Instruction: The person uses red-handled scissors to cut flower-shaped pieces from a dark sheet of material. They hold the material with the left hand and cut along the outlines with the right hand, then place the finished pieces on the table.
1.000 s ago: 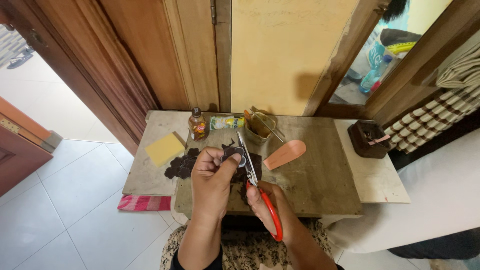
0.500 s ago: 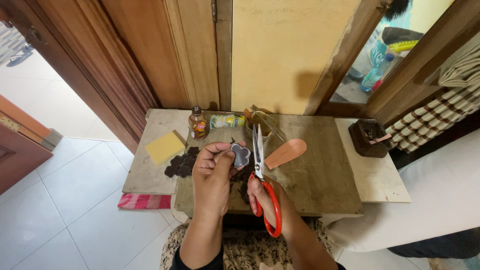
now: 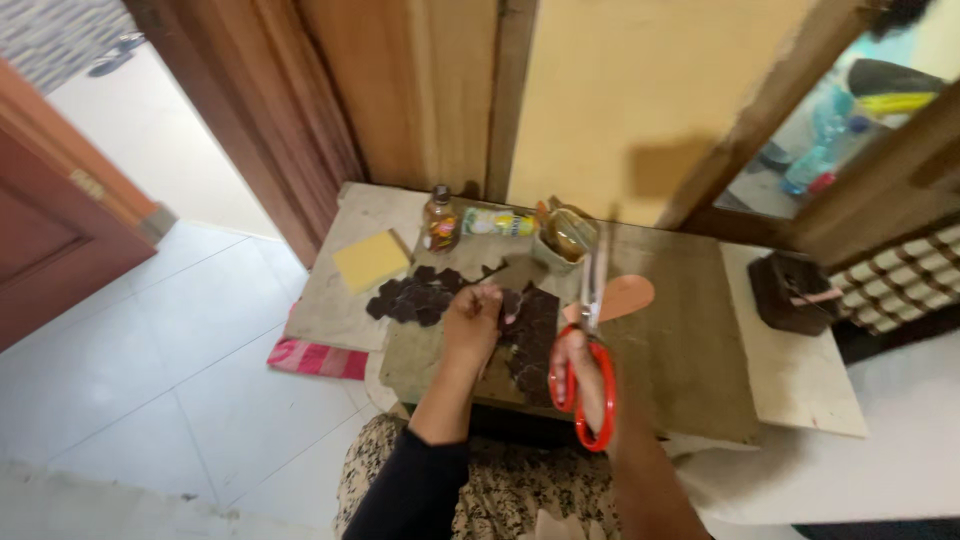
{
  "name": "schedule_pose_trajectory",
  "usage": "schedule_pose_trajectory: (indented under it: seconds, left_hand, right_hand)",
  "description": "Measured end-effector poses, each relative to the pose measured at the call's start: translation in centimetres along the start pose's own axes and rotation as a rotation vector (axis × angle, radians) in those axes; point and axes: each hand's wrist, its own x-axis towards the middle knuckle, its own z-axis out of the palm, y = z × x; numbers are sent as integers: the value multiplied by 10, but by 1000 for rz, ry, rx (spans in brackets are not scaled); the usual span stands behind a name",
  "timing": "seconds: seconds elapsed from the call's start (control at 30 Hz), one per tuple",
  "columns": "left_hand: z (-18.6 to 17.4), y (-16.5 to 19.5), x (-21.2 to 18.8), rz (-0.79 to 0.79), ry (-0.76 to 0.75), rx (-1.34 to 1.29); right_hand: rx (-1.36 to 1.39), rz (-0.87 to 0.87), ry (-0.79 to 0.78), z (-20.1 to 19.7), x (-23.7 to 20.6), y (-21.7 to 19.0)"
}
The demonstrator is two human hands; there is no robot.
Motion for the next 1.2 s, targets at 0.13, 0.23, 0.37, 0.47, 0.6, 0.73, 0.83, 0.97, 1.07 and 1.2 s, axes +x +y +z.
schedule_pose_trajectory:
  seconds: [0.13,0.23,0.37,0.47,0.6,0.73,0.83,0.97,1.07,1.2]
  left_hand:
    - [-31,-28,22,97,259,-122]
    - [-54,-24,37,396,411,-20]
    - [-73,-15,46,544,588,227]
    - [-66,-26,39,480,418,151]
    - [-36,-51,13,63,47,599]
    - [1,-54,-17,14,-272,896]
    - [16,-55,-32,16,-322,1053]
    - [15,-71,-33,97,-302,1084]
    - [8,-85,-22,260,-233,1043]
    - [0,-87,-15,240,-164,1021]
  right_hand:
    - [-98,-81,-49,-16,-1,4]
    - [-170,-90,19,-14,1,7]
    - [-238,-84,23,-11,4,7]
    - [-236,-51,59,-11,9,5]
    - [-164,-127,64,-13,4,-3]
    - [-176,-99,85,-10,-3,-18]
    - [-226,-34,124,-4,-10,-31]
    - [-308,-92,158,2,-20,-44]
    - [-283,-62,183,6,-21,-49]
    - [-300,22,244,11,-21,-52]
